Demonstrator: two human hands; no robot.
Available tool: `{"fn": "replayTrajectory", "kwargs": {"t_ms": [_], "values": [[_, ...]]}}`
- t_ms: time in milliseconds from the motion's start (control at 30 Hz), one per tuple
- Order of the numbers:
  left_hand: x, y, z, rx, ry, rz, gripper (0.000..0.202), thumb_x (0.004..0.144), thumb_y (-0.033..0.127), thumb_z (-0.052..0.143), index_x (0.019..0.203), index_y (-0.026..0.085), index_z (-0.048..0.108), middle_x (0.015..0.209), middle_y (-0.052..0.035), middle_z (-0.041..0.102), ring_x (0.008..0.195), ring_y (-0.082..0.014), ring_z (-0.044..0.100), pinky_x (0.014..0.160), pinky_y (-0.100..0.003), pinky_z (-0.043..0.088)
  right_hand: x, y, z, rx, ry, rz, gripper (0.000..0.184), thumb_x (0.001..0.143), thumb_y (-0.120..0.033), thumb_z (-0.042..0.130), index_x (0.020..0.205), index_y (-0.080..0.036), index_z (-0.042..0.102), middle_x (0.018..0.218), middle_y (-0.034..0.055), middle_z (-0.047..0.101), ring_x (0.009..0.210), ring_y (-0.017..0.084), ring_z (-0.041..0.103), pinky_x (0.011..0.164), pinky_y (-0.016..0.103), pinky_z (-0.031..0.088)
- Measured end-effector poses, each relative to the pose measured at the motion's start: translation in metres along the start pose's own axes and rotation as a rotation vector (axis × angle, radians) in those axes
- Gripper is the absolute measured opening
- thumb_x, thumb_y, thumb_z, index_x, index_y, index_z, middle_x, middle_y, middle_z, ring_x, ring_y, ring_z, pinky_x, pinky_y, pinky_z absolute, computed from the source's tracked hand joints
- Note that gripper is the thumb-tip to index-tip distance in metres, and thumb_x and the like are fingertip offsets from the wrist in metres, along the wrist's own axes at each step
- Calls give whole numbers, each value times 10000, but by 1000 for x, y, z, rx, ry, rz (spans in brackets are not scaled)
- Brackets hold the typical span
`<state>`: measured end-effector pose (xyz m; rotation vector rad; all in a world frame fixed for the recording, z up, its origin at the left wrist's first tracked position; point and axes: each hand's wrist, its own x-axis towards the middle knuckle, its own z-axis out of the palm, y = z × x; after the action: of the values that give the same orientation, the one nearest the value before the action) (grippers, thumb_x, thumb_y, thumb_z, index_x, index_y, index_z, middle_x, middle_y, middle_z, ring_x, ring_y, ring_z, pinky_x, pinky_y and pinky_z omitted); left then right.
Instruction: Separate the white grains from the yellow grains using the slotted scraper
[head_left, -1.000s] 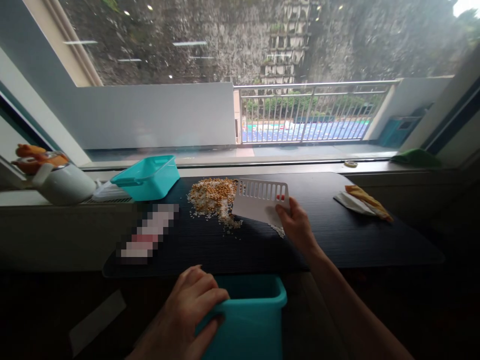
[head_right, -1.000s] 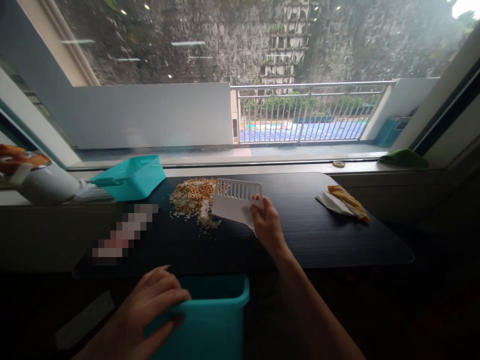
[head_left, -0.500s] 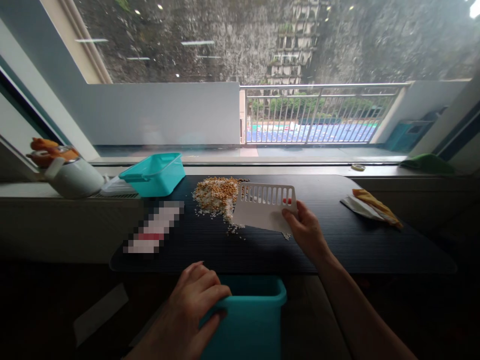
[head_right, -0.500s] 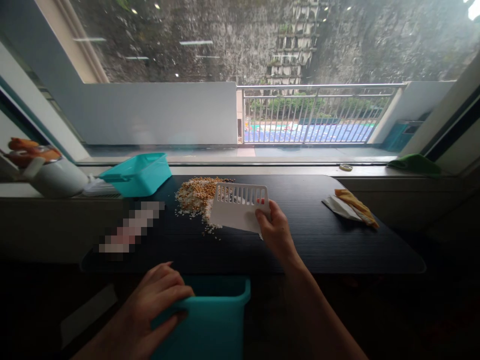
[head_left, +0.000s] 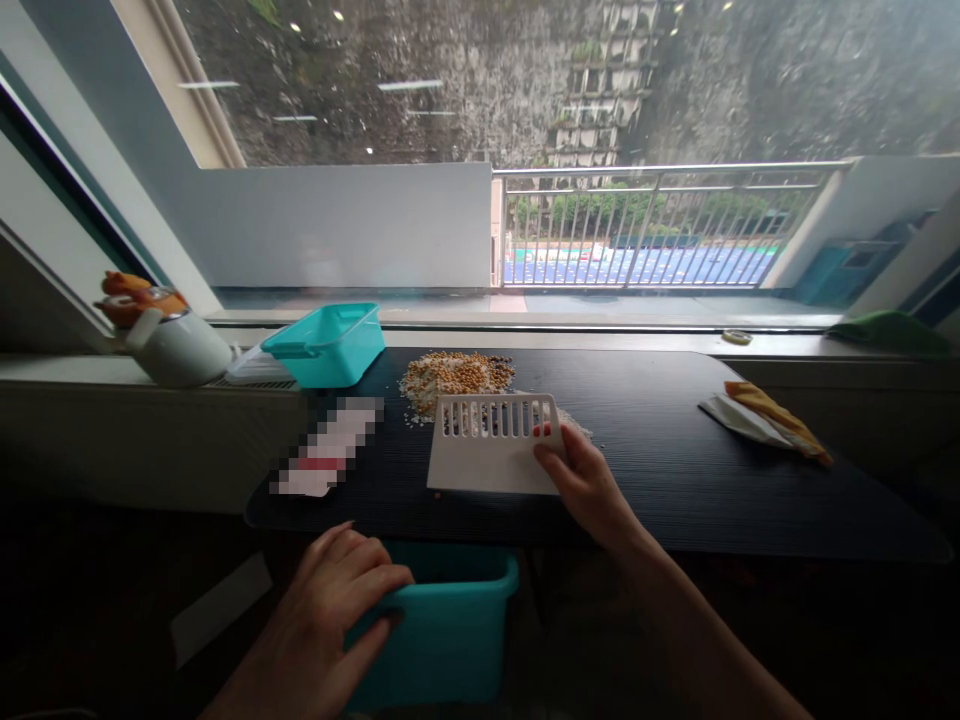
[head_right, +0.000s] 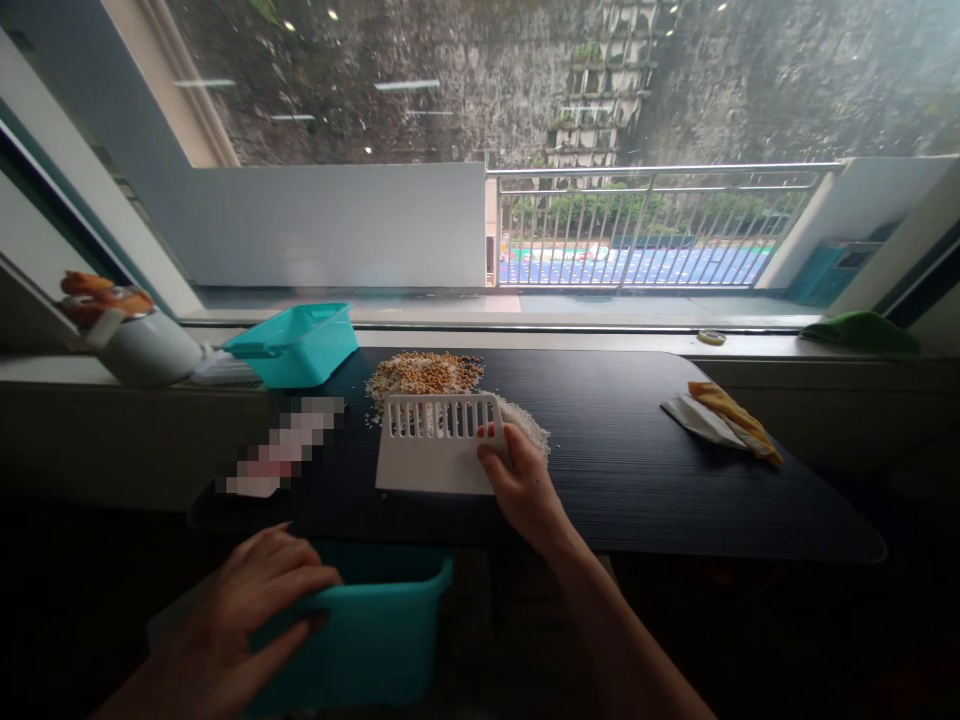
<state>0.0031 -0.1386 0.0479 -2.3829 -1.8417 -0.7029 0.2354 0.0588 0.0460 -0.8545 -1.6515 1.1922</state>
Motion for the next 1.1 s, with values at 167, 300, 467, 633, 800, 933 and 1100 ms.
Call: {"fn": "replayTrajectory", "kwargs": {"t_ms": [167,300,467,633,800,933,1100], "values": [[4,5,4,-39,-3,-6,278,801,100,558,999,287,615,909,40,627,914,-197,582,1028,-383,278,-16,-10,-18,73,-127,51,209,828,-372,618,956,-214,662,822,16,640,730,186,578,651,291,468],[11,15,8,-83,-48,-17,274,817,86,554,993,289,606,905,41,619,924,-190,571,1028,-381,282,-10,-14,-20,47,96,52,256,819,-398,628,992,-210,636,790,8,632,699,177,563,624,277,456],[18,21,10,-100,-67,1,308,809,65,508,1009,286,587,904,34,619,924,-193,569,1060,-405,266,7,-2,-18,-74,228,39,283,812,-408,595,983,-184,622,825,36,646,749,205,583,650,304,458],[22,21,12,-109,-86,-4,308,816,68,506,1013,293,577,910,41,615,934,-189,573,1062,-417,264,14,6,-35,-137,368,58,307,806,-418,589,995,-178,617,815,37,637,749,207,579,668,322,457],[21,22,13,-113,-102,-3,319,809,57,508,1014,293,574,917,45,611,947,-192,572,1052,-426,270,25,2,-31,-42,310,54,324,810,-425,584,1034,-192,604,854,39,635,766,212,588,641,321,470],[20,23,12,-113,-118,-3,321,818,56,508,1025,294,570,919,43,608,951,-191,569,1060,-436,257,28,0,-24,-26,220,73,330,809,-418,582,1040,-184,597,889,55,632,801,230,595,638,331,486],[21,23,12,-127,-111,-13,329,813,54,505,1028,294,574,934,34,613,960,-196,567,1057,-444,274,23,1,-29,-12,223,90,327,807,-422,601,1040,-192,601,861,44,629,772,220,586,643,339,488]]}}
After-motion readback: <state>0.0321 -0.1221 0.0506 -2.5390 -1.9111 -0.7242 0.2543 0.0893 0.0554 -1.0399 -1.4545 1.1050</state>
